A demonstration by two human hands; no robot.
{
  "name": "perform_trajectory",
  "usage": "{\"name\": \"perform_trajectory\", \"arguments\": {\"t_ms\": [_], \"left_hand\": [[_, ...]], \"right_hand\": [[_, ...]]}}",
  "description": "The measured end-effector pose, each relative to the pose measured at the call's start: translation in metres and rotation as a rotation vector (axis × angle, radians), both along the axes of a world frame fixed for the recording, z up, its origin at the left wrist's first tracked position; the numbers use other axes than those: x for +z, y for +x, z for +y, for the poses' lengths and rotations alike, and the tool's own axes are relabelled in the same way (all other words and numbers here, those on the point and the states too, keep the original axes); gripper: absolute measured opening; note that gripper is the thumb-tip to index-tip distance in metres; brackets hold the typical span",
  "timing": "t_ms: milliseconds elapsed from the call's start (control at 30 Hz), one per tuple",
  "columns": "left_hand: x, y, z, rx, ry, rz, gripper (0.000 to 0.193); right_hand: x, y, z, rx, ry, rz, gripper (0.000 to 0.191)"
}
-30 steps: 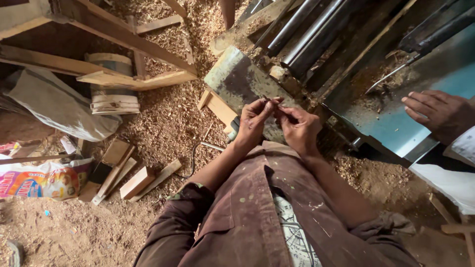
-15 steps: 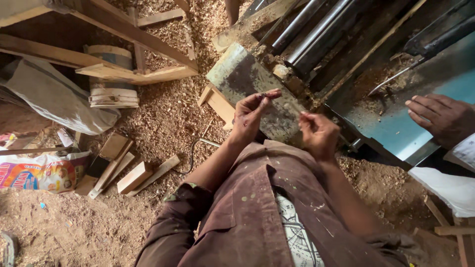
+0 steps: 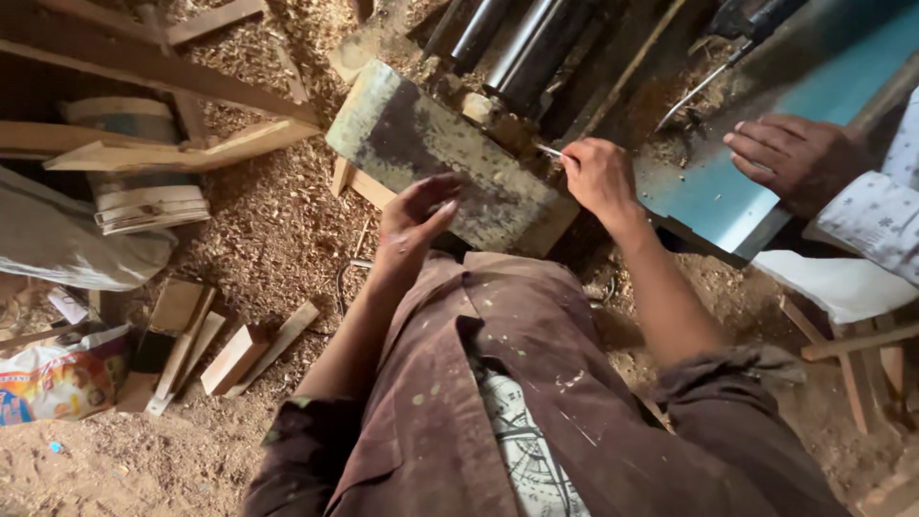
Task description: The person stands at a woodworking machine with rollers and handles small wooden pieces, reaching toward the machine bed and adjusting pieces near the rollers while other people stand close by. At the end the person holds and turns a small object in both hands.
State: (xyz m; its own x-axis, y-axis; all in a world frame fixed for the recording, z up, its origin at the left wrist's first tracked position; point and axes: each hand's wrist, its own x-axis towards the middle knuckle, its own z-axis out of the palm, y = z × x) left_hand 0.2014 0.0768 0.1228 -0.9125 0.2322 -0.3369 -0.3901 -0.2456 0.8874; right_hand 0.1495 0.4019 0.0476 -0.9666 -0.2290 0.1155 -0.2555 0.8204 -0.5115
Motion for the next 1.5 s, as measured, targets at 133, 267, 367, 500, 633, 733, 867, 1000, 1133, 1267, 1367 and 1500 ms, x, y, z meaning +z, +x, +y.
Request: {"name": "perform_trajectory", "arguments": {"t_ms": [133, 267, 367, 500, 633, 733, 867, 1000, 1133, 1267, 1367, 1500], "left_hand": [[-0.012, 0.015, -0.018, 0.057, 0.022, -0.126, 0.044], [-0.026, 0.019, -0.017, 0.153, 0.059, -0.169, 0.037], [-0.03, 0.016, -0.015, 0.176, 0.057, -0.189, 0.032], [-0.027, 0.011, -0.015, 0.164, 0.023, -0.222, 0.029], [-0.029, 0.001, -0.015, 0.178, 0.054, -0.253, 0.028], [-0.033, -0.002, -0.018, 0.191, 0.093, -0.222, 0.028], [-0.036, -0.003, -0.025, 0.204, 0.149, -0.247, 0.027], [-0.037, -0.007, -0.032, 0.202, 0.128, -0.211, 0.026], [-0.04, -0.012, -0.035, 0.235, 0.149, -0.278, 0.026], [-0.042, -0.015, -0.038, 0.227, 0.158, -0.329, 0.025], [-0.043, -0.017, -0.041, 0.192, 0.148, -0.339, 0.026], [-0.042, -0.021, -0.04, 0.191, 0.173, -0.346, 0.025]], "right_hand": [[-0.019, -0.006, 0.008, 0.042, 0.124, -0.032, 0.01], [-0.05, -0.013, 0.005, 0.132, 0.299, 0.037, 0.012], [-0.072, -0.018, -0.005, 0.244, 0.495, 0.095, 0.014], [-0.077, -0.027, -0.022, 0.412, 0.759, 0.142, 0.011], [-0.067, -0.033, -0.049, 0.444, 0.905, 0.12, 0.015], [-0.064, -0.036, -0.06, 0.462, 0.935, 0.113, 0.015], [-0.066, -0.054, -0.05, 0.423, 0.715, 0.031, 0.013], [-0.06, -0.074, -0.029, 0.412, 0.306, -0.295, 0.011], [-0.054, -0.048, -0.02, 0.13, 0.087, -0.278, 0.016], [-0.052, -0.029, -0.034, -0.018, 0.1, -0.242, 0.016], [-0.053, -0.032, -0.043, 0.017, 0.199, -0.243, 0.016], [-0.053, -0.048, -0.043, 0.275, 0.453, -0.235, 0.014]]}}
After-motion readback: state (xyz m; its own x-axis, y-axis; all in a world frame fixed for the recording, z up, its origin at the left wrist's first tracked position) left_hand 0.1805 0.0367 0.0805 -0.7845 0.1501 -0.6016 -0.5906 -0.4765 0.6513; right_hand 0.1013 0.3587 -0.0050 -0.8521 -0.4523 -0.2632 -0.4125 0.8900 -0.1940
